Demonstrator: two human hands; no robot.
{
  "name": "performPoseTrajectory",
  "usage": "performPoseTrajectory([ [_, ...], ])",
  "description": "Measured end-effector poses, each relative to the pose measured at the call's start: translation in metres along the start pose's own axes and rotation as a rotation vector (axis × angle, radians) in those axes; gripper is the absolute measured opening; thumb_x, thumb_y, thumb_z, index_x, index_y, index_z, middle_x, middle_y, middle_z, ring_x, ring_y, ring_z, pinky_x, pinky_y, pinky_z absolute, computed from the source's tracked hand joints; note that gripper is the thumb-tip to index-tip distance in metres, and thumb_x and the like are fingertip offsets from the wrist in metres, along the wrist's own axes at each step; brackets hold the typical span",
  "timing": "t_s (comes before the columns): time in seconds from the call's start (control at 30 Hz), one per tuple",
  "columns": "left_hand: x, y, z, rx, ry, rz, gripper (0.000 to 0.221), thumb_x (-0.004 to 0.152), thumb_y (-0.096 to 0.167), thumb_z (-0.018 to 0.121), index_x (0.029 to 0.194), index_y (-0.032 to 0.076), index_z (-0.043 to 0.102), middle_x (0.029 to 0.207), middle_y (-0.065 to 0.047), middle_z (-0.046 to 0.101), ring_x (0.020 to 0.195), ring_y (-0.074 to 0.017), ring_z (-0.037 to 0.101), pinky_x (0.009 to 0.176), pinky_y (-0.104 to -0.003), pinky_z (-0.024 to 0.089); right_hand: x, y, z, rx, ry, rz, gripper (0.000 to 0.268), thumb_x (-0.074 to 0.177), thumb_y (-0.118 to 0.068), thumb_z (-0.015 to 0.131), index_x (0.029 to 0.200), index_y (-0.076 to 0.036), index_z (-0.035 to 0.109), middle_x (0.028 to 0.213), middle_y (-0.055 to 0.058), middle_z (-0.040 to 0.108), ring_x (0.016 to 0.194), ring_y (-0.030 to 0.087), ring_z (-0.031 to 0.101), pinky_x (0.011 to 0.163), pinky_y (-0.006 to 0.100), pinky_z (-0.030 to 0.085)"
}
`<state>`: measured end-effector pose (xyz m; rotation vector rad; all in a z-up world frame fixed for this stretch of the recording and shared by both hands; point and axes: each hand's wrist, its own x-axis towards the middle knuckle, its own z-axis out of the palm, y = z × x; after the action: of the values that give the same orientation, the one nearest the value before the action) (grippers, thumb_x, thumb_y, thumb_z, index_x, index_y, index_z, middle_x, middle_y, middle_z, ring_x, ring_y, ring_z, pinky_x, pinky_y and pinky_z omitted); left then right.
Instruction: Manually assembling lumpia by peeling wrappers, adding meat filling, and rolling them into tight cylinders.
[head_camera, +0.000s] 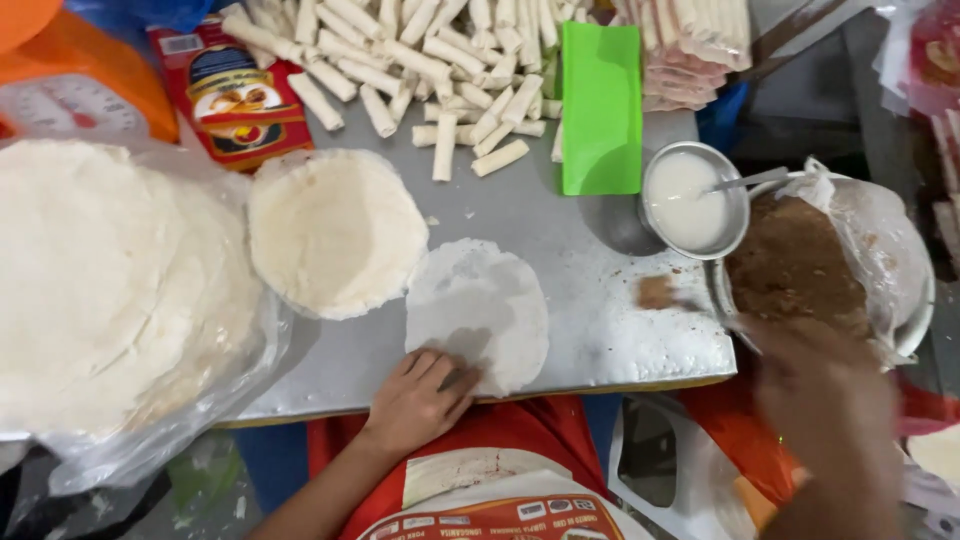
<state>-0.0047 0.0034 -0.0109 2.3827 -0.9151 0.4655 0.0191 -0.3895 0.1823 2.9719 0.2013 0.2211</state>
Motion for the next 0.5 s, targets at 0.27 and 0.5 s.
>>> performPoseTrajectory([
  [0.27,-0.009,0.002,0.014,-0.087,0.154,0.032,0.021,0.101,0.029,0.065,0.091,0.014,0.077,0.082,-0.001,0.057,0.079,-0.0214,0.059,0.072,-0.037,0.049,0.029,-0.160,0.075,0.230,-0.354,-0.483,0.056,0.081,-0.007,0.058,0.128,-0.035,0.072,0.088,0.005,0.070,0.074,0.030,0.071,0.065,0.043,0.049],
  [0.5,-0.002,0.001,0.001,-0.045,0.202,0.078,0.015,0.097,0.023,0.072,0.086,0.014,0.077,0.086,-0.002,0.062,0.078,-0.0203,0.059,0.072,-0.034,0.050,0.040,-0.140,0.046,0.056,-0.492,-0.397,0.051,0.087,-0.001,0.055,0.121,-0.033,0.075,0.080,0.002,0.066,0.069,0.024,0.061,0.071,0.039,0.034],
])
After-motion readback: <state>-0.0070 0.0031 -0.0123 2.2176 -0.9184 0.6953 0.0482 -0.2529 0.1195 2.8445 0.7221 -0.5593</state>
